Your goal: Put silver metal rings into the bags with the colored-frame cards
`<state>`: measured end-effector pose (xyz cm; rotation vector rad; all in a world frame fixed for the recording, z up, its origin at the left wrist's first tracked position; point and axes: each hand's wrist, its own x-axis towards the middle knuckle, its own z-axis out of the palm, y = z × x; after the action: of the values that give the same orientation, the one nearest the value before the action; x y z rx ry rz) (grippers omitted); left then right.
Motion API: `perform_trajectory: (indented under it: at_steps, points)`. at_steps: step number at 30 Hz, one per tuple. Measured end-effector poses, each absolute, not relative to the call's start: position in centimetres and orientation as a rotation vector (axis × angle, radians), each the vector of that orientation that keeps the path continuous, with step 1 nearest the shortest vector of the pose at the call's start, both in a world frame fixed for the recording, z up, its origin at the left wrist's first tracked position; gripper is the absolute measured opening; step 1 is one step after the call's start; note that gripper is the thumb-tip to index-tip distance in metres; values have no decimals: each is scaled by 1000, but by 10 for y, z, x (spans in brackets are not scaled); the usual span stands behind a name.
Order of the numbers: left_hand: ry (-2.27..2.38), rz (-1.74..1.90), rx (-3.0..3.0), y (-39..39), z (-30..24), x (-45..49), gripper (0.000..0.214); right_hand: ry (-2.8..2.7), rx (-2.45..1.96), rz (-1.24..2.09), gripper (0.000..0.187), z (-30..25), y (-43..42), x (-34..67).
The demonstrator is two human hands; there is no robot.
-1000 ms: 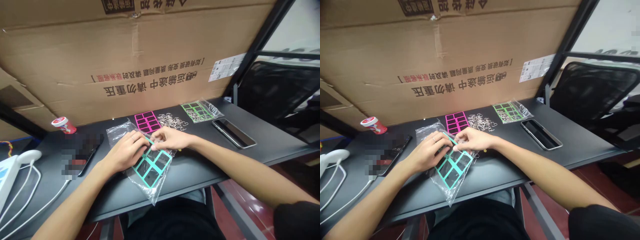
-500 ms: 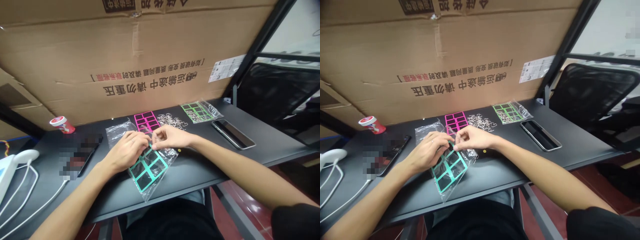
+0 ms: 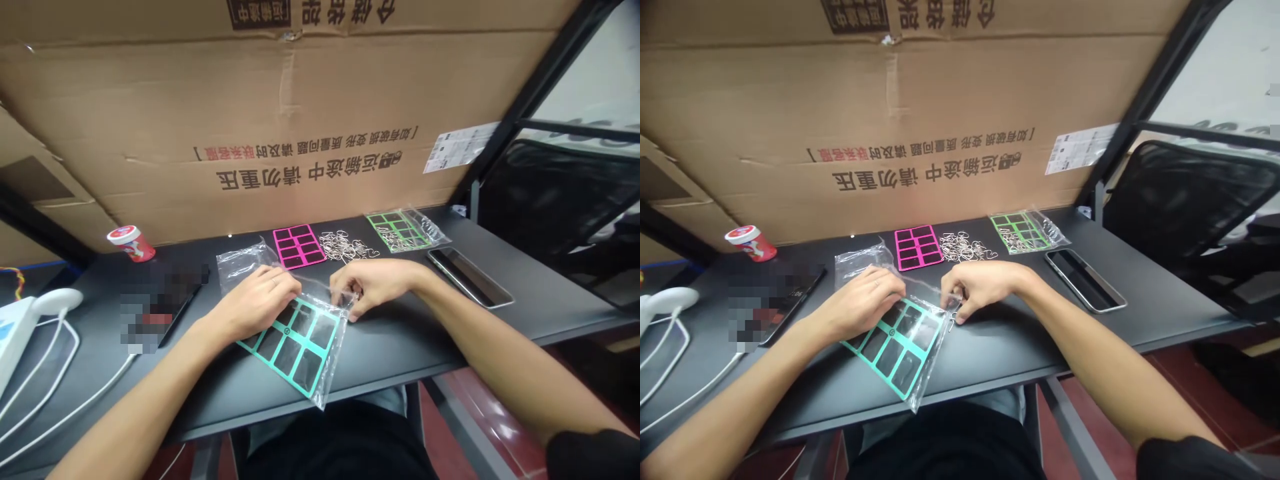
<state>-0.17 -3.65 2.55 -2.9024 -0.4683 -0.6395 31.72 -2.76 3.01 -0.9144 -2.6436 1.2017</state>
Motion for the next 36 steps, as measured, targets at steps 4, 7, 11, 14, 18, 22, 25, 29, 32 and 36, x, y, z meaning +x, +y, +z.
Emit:
perform_trajectory:
  at_steps: [4,7,11,14,18,22,25,29,32,36]
  points:
    - [-512,-572,-2936,-36,23,-2,16,-2672,-973,1162,16,27,-28,315]
    - [-496,-573,-2952,-35,20,-2,15,-2627,-1064,1121,9,34,-25,324]
    - [-484,-620,-2976,-36,19,-1,15,-2261,-1141,896,16,42,-22,327]
    - [-508,-646,-2985,-37,20,0,14,-1973,-1064,907,29,40,-28,312]
    - [-523,-703,-2944,-39,22,0,14,-2207,-939,912,22,34,-43,284]
    - [-511,-723,-2926,-40,22,-1,14,-2469,-656,1096,28,38,-51,278]
    - [-538,-703,-2961,-40,24,-1,15,-2366,-620,1155,37,46,-44,295]
    - [-574,-651,-2984,-40,25,-2,16,-2184,-1151,568,28,43,-20,332]
    - [-563,-595,-2967,-40,23,-2,16,-2298,-1419,270,26,31,-3,352]
    - [-513,-620,-2956,-39,20,-1,16,-2456,-1487,202,28,16,7,355]
